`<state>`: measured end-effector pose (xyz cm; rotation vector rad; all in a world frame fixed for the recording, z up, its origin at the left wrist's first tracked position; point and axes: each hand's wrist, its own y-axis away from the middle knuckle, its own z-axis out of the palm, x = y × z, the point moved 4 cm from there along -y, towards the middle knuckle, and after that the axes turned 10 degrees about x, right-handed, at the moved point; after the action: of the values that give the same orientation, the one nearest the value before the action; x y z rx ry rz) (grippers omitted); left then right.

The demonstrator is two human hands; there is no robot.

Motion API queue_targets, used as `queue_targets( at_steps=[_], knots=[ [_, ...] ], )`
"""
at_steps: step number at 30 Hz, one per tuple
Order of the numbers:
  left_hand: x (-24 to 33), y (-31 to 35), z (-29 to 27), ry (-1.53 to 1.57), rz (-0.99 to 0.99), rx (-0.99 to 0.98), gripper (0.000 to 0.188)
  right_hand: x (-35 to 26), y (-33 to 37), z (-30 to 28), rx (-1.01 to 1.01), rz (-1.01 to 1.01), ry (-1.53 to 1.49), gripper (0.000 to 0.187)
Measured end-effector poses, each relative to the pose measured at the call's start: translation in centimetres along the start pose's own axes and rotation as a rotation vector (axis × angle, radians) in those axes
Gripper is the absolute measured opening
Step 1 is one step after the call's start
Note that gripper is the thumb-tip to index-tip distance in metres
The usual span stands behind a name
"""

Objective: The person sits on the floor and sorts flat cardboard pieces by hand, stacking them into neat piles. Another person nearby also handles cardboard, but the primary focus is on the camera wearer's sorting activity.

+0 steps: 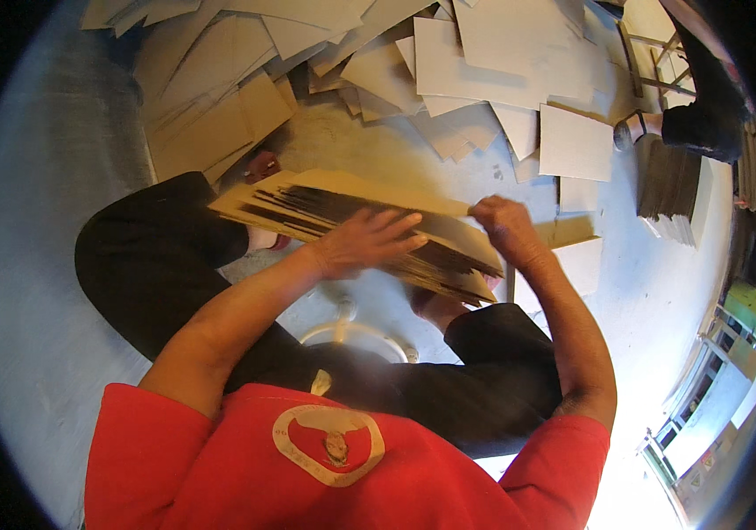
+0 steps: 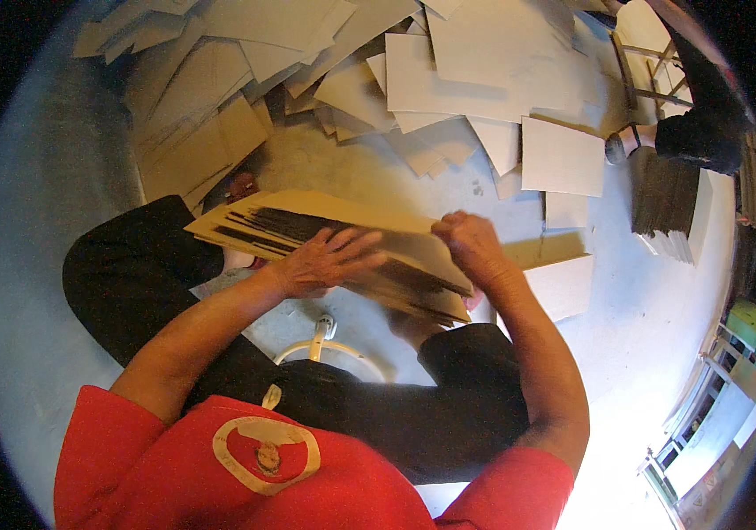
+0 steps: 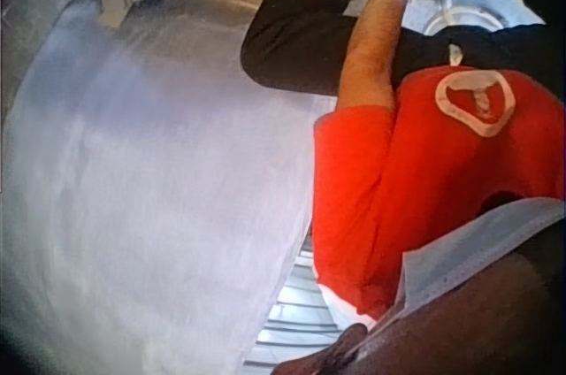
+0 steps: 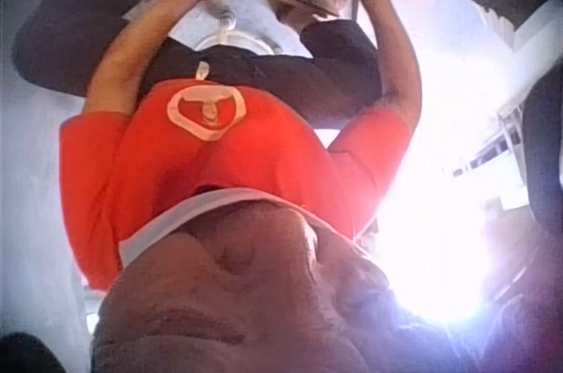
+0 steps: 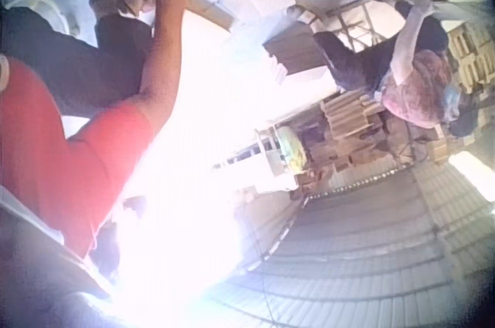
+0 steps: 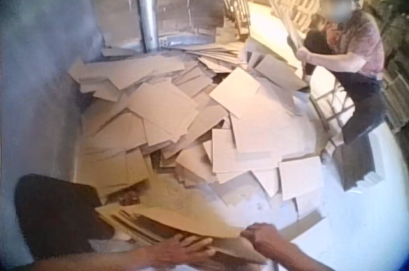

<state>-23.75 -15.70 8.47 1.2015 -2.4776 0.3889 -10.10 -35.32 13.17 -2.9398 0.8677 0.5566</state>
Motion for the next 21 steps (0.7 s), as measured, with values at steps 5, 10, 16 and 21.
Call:
queue_targets(
  at_steps=[5,10,16,21],
  knots=[
    [0.3,-1.1,-2.2,-0.031,-0.008,0.123,0.088,-0.9,2.1,4.3,-0.082,0.040,-0.118,0.015],
    [-1.2,-2.3,-0.4,-0.057,-0.076,-0.048,0.097,6.0,3.7,5.3,0.060,0.513,-0.656,0.037],
    [-2.4,-4.4,-1.6,-0.013,-0.124,-0.021,0.103,11.5,16.0,10.3,0.779,1.430,-1.222,0.074],
    [-2.3,-4.1,-1.2,-0.082,-0.114,-0.016,0.110,5.5,13.1,14.4,0.616,1.363,-1.552,0.069]
  ],
)
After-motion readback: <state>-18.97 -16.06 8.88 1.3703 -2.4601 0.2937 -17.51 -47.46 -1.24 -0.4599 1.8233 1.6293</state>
